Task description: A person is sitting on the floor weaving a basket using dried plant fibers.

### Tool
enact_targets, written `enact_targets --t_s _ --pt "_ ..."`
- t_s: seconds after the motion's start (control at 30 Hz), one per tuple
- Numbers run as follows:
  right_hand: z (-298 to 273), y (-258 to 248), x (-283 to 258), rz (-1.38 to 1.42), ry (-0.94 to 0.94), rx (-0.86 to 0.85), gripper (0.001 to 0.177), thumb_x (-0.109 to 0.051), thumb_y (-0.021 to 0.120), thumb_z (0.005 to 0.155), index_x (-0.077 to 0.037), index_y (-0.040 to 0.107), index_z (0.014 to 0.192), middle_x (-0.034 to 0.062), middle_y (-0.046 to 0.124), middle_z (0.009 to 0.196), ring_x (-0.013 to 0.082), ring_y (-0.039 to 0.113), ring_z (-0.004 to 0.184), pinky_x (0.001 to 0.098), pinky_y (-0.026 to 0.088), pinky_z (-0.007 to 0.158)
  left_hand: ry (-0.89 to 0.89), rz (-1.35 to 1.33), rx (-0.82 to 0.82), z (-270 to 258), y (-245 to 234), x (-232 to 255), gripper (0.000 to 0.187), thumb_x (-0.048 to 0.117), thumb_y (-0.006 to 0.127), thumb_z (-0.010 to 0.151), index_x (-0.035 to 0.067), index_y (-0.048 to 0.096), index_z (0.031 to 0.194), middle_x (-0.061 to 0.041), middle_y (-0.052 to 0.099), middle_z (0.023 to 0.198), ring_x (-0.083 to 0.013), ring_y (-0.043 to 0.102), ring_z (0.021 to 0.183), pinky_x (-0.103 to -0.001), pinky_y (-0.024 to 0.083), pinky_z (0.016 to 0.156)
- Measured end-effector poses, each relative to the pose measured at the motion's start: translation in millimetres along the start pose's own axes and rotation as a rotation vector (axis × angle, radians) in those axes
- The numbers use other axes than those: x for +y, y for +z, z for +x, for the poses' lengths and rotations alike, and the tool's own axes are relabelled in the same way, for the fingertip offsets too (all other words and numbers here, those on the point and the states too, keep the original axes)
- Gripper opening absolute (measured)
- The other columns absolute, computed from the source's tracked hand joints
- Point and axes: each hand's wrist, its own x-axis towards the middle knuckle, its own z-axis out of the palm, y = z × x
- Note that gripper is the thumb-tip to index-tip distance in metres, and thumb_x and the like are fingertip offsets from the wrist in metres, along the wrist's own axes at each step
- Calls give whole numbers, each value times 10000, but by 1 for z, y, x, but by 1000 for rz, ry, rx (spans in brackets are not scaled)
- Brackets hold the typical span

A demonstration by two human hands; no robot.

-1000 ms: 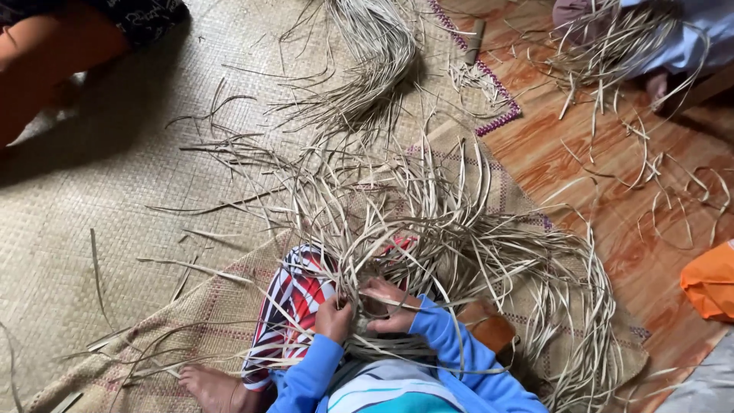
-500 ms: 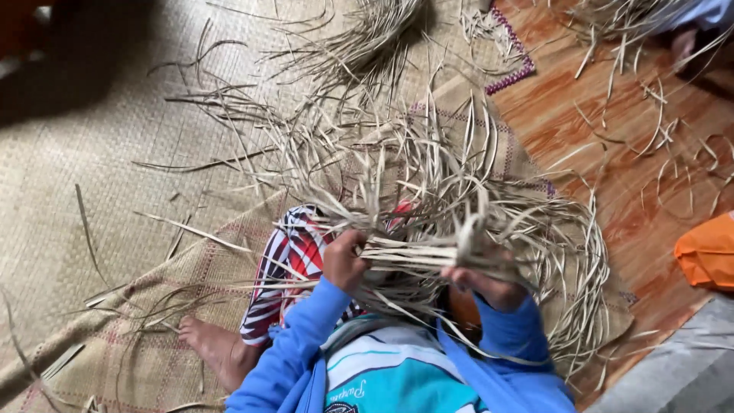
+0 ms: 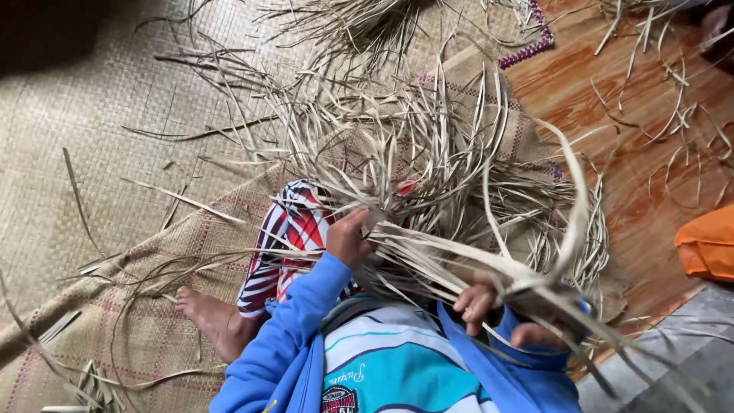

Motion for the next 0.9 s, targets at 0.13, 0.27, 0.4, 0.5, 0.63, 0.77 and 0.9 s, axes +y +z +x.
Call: enact_targets --t_s 0.13,0.27,0.4,0.5,0.63,0.77,0.9 --pt "-6 -10 110 743 -214 -115 573 -157 620 1066 92 373 1519 338 603 1195 388 671 921 548 614 837 87 40 48 8 -1 14 269 245 889 762 244 668 914 72 663 781 -212 715 754 -328 606 686" --pt "26 -79 284 1197 -32 -291 979 -682 382 1021 -42 19 1666 474 209 1574 624 372 1406 765 305 1121 209 247 52 3 2 -3 438 157 933 596 156 660 939 -23 702 836 -265 740 814 -387 627 689" --pt "-13 -139 347 612 526 619 1019 -862 614 744 156 625 707 367 637 715 470 649 501 525 555 437 111 200 19 -1 1 -26 330 292 841 736 248 629 985 40 649 857 -259 714 815 -402 626 706" --pt "-14 -141 346 1138 380 829 360 -152 555 1018 175 597 1164 431 605 1188 559 627 1033 696 495 949 77 257 56 0 7 -33 231 369 777 823 288 627 978 66 630 850 -239 706 780 -374 616 688" --pt "52 -60 243 -630 650 331 530 -481 987 695 -80 798 986 146 781 882 314 752 862 429 608 799 152 363 77 4 4 -28 436 346 828 687 326 609 1063 71 581 822 -236 666 669 -387 611 660" --pt "14 -59 318 -925 593 360 753 -432 926 720 -72 685 1336 168 665 1392 356 568 1360 452 408 1218 241 367 20 4 3 -39 553 348 816 640 361 606 1152 76 577 839 -247 662 633 -382 604 664" --pt "40 -53 266 -919 586 292 216 -242 820 703 -274 693 875 -70 669 880 225 709 943 396 573 865 227 348 91 19 3 -48 419 270 808 619 255 643 1004 17 631 807 -287 689 676 -448 591 668"
